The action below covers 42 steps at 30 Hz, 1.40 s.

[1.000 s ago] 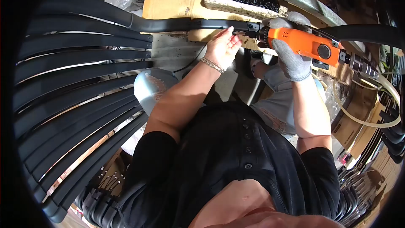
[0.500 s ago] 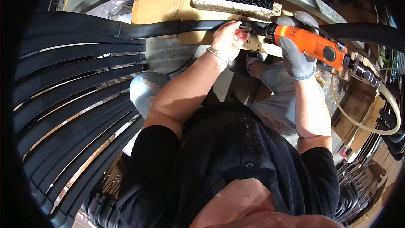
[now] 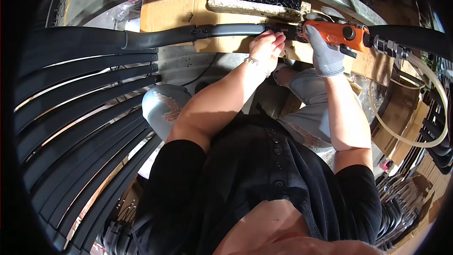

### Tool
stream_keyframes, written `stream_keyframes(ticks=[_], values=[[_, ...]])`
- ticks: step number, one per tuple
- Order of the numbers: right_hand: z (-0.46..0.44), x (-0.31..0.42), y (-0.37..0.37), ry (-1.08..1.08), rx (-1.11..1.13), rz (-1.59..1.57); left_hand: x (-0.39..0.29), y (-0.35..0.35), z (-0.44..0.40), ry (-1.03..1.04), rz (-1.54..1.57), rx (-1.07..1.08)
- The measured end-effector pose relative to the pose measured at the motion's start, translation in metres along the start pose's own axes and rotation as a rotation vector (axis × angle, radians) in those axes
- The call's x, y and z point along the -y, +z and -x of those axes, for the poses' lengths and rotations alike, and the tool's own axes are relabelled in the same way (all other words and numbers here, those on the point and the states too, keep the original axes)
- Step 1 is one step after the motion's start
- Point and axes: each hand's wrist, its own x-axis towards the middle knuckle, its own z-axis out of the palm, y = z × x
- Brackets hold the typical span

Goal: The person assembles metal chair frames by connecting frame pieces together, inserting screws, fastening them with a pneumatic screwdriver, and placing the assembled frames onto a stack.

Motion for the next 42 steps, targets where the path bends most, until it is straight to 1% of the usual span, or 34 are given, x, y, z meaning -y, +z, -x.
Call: stream_keyframes(ticks=[1,4,5,8,9,11,12,13,14,15,16,17,19,20,21,23,24,25,26,27,28,29,30,32,33,35,36,37,39,41,42], values=[[0.0,0.002,0.002,0.001,0.0,0.0,0.0,0.0,0.0,0.0,0.0,-0.001],[-0.003,0.015,0.01,-0.001,0.021,0.225,-0.001,0.0,0.0,0.004,-0.052,0.021],[-0.003,0.017,0.012,0.002,0.019,0.226,-0.003,0.001,0.003,0.001,-0.053,0.019],[-0.007,0.021,0.017,-0.103,0.039,0.539,-0.006,0.006,0.011,0.007,-0.051,-0.011],[-0.009,0.02,0.016,-0.102,0.037,0.54,-0.007,0.005,0.014,0.005,-0.053,-0.011],[-0.016,0.013,0.017,-0.138,0.13,0.648,-0.023,-0.01,0.02,0.143,-0.282,0.259],[-0.019,0.009,0.016,-0.152,0.174,0.7,-0.043,-0.005,0.035,0.331,-0.282,0.349],[-0.025,0.001,0.015,-0.143,0.168,0.702,-0.066,0.0,0.039,0.774,-0.26,0.506],[-0.032,-0.009,0.014,-0.186,0.156,0.66,-0.114,0.0,0.065,1.083,-0.823,0.25],[-0.039,-0.018,0.012,-0.229,0.141,0.616,-0.153,0.009,0.09,1.644,-0.931,0.162],[-0.039,-0.018,0.011,-0.252,0.129,0.6,-0.197,0.003,0.121,1.889,-1.051,-0.029],[-0.039,-0.019,0.011,-0.275,0.118,0.584,-0.213,0.012,0.145,1.961,-0.698,-0.058],[-0.043,-0.004,0.012,-0.03,0.179,0.591,-0.252,0.007,0.169,2.232,-0.567,-0.501],[-0.039,0.001,0.012,0.099,0.205,0.592,-0.251,0.002,0.169,2.224,-0.568,-0.507],[-0.036,0.004,0.011,0.091,0.208,0.597,-0.249,-0.006,0.167,2.069,-0.606,-0.17],[-0.028,0.007,0.004,0.134,0.075,0.198,-0.244,-0.024,0.159,1.694,-0.643,0.445],[-0.024,0.009,0.001,0.16,0.008,-0.006,-0.226,-0.029,0.148,1.522,-0.819,0.302],[-0.02,0.013,-0.003,0.159,0.009,-0.008,-0.2,-0.029,0.133,1.331,-0.982,0.161],[-0.018,0.02,-0.007,0.074,0.0,-0.008,-0.182,-0.027,0.119,0.959,-1.062,0.252],[-0.018,0.025,-0.01,-0.016,-0.009,-0.012,-0.162,-0.031,0.092,0.711,-0.853,0.394],[-0.02,0.028,-0.012,-0.107,-0.017,-0.018,-0.136,-0.03,0.073,0.492,-0.648,0.244],[-0.022,0.028,-0.014,-0.114,-0.016,-0.024,-0.119,-0.022,0.065,0.423,-0.682,0.297],[-0.021,0.026,-0.019,-0.192,-0.031,0.091,-0.101,-0.015,0.056,0.343,-0.717,0.35],[-0.019,0.022,-0.028,-0.305,-0.067,0.267,-0.065,-0.015,0.017,0.692,-1.183,0.404],[-0.018,0.021,-0.032,-0.341,-0.085,0.327,-0.056,-0.008,0.007,0.688,-1.191,0.413],[-0.021,0.018,-0.036,-0.273,-0.163,0.141,-0.04,0.003,-0.009,1.337,-1.618,0.459],[-0.023,0.02,-0.036,-0.258,-0.19,0.088,-0.033,0.009,-0.015,1.339,-1.627,0.475],[-0.024,0.023,-0.037,-0.244,-0.219,0.035,-0.025,0.015,-0.021,1.271,-1.712,0.372],[-0.024,0.042,-0.037,-0.196,-0.185,-0.031,-0.01,0.022,-0.028,1.119,-1.876,0.161],[-0.02,0.058,-0.037,-0.168,-0.187,-0.077,-0.005,0.02,-0.032,1.104,-1.902,0.164],[-0.019,0.065,-0.036,-0.13,-0.194,-0.16,-0.006,0.02,-0.034,1.094,-1.908,0.152]])
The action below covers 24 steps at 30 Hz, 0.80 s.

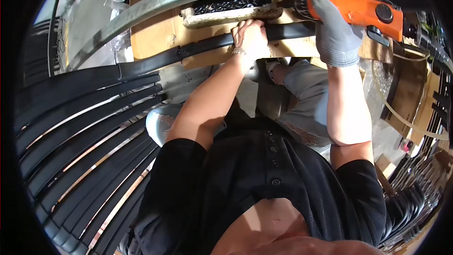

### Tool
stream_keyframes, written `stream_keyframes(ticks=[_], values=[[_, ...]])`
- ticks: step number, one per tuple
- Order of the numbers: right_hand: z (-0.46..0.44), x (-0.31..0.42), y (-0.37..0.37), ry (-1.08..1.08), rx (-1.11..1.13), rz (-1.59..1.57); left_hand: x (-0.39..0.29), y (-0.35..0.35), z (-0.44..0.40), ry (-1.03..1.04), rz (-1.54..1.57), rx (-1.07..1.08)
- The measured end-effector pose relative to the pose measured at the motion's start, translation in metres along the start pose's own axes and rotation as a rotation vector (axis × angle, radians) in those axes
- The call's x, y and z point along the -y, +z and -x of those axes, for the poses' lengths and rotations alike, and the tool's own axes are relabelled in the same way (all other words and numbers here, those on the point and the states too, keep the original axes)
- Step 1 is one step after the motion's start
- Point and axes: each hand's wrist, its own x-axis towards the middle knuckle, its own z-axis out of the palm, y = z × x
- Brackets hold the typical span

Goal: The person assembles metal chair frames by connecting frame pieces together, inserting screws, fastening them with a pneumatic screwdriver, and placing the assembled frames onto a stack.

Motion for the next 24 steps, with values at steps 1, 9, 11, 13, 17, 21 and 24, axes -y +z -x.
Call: stream_keyframes(ticks=[1,9,11,13,17,21,24], values=[[0.001,0.007,0.003,0.045,-0.014,-0.079,0.0,0.003,-0.002,-0.013,-0.006,0.005],[-0.008,0.01,-0.011,0.144,0.036,-0.352,-0.03,0.024,-0.01,-0.432,-0.117,-0.123],[-0.006,0.005,-0.017,0.152,0.053,-0.291,-0.037,0.026,-0.014,-0.486,-0.125,-0.11],[-0.003,0.003,-0.02,0.158,0.069,-0.259,-0.043,0.026,-0.022,-0.574,-0.12,-0.089],[-0.002,-0.005,-0.027,0.169,0.101,-0.221,-0.035,0.027,-0.023,-0.478,-0.119,-0.115],[-0.002,-0.01,-0.031,0.167,0.116,-0.199,-0.027,0.018,-0.031,-0.38,-0.215,0.033],[-0.002,-0.017,-0.028,0.172,0.122,-0.197,-0.033,0.008,-0.044,-0.432,-0.437,0.247]])
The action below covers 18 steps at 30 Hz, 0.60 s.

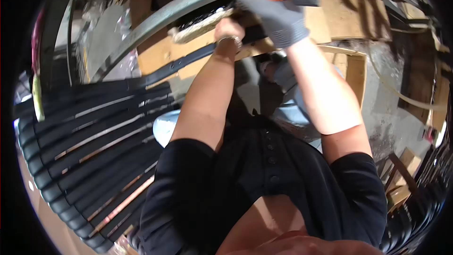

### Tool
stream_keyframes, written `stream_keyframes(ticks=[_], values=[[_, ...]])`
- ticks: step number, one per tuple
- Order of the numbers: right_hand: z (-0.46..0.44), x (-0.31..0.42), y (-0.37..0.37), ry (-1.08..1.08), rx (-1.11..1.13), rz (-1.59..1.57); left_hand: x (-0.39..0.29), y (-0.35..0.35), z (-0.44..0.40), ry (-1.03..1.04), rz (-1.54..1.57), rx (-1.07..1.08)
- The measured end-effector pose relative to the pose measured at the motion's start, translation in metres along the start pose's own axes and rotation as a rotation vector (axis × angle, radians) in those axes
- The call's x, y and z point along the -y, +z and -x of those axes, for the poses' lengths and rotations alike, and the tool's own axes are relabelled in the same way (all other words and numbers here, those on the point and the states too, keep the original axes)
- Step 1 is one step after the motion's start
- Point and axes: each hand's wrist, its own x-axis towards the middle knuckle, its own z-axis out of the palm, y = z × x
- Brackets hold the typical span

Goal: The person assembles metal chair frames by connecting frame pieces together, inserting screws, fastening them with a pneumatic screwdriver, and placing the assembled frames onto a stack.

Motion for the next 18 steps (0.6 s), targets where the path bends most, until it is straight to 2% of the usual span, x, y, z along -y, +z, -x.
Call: stream_keyframes(ticks=[1,4,11,15,18], values=[[0.0,-0.007,0.004,-0.001,-0.012,-0.015,-0.004,-0.008,0.004,-0.034,0.038,0.042],[-0.009,-0.025,0.013,-0.139,-0.031,-0.102,-0.017,-0.015,0.008,0.044,0.056,0.062],[0.005,0.009,0.03,-0.407,-0.192,-0.081,-0.026,-0.011,0.027,0.088,0.11,-0.015],[-0.009,0.004,0.027,-0.377,-0.253,0.035,-0.025,-0.005,0.035,0.073,0.138,-0.051],[-0.01,0.0,0.028,-0.406,-0.156,-0.28,-0.022,-0.003,0.04,0.067,0.166,-0.061]])
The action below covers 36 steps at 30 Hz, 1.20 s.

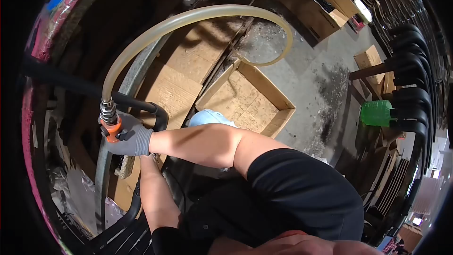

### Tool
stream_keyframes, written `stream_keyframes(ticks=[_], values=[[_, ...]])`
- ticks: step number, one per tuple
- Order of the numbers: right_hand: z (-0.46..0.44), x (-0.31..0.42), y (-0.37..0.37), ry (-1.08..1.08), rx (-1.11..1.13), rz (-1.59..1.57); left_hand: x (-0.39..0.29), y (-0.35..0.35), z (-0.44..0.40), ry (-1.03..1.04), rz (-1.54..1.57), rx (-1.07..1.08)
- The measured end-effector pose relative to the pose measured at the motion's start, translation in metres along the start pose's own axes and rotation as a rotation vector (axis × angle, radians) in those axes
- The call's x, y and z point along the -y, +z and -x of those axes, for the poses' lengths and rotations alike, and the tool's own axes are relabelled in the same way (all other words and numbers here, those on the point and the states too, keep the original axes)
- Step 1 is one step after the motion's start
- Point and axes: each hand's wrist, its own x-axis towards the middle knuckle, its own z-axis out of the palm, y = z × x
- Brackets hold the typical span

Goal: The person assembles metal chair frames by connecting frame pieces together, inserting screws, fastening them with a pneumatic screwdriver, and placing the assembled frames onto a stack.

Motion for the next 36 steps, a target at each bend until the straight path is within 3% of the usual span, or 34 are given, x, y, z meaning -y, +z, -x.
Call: stream_keyframes(ticks=[1,4,9,12,21,23,26,27,29,30,31,32,33,35,36], values=[[0.0,-0.001,0.0,0.004,0.007,-0.067,0.001,0.001,0.001,-0.004,0.009,-0.005],[0.004,0.025,-0.003,-0.001,0.014,0.165,0.0,0.002,0.0,-0.007,0.027,-0.007],[0.003,0.018,-0.001,0.039,0.03,0.29,-0.001,-0.004,-0.01,-0.008,0.074,0.005],[0.008,0.013,0.002,0.025,-0.017,0.137,-0.001,-0.006,-0.013,-0.003,0.091,0.019],[0.004,0.025,0.001,-0.042,-0.015,0.117,0.003,-0.013,-0.017,-0.013,0.229,0.028],[0.005,0.029,-0.003,0.012,0.009,0.171,0.001,-0.014,-0.012,-0.025,0.393,0.019],[0.015,0.003,0.0,-0.075,-0.093,0.317,0.006,-0.025,0.004,-0.091,1.009,0.085],[0.02,-0.005,-0.011,-0.2,0.098,0.399,0.014,-0.032,0.014,-0.124,1.235,0.136],[0.026,-0.006,-0.034,0.074,0.428,0.04,0.086,-0.04,-0.002,-0.002,1.583,0.589],[0.041,-0.007,-0.023,0.311,0.245,-0.431,0.069,-0.054,0.022,-0.081,1.769,0.469],[0.044,-0.007,-0.025,0.402,0.349,-0.094,0.086,-0.049,0.021,-0.106,1.811,0.42],[0.041,0.01,-0.026,0.264,0.462,0.027,0.083,-0.062,0.032,-0.233,1.882,0.377],[0.037,0.032,-0.02,0.152,0.533,0.426,0.091,-0.058,0.032,-0.268,2.03,0.352],[0.04,0.031,-0.012,0.327,0.379,0.269,0.092,-0.062,0.032,-0.268,2.194,0.413],[0.041,0.027,-0.01,0.286,0.303,0.045,0.097,-0.061,0.033,-0.279,2.21,0.349]])
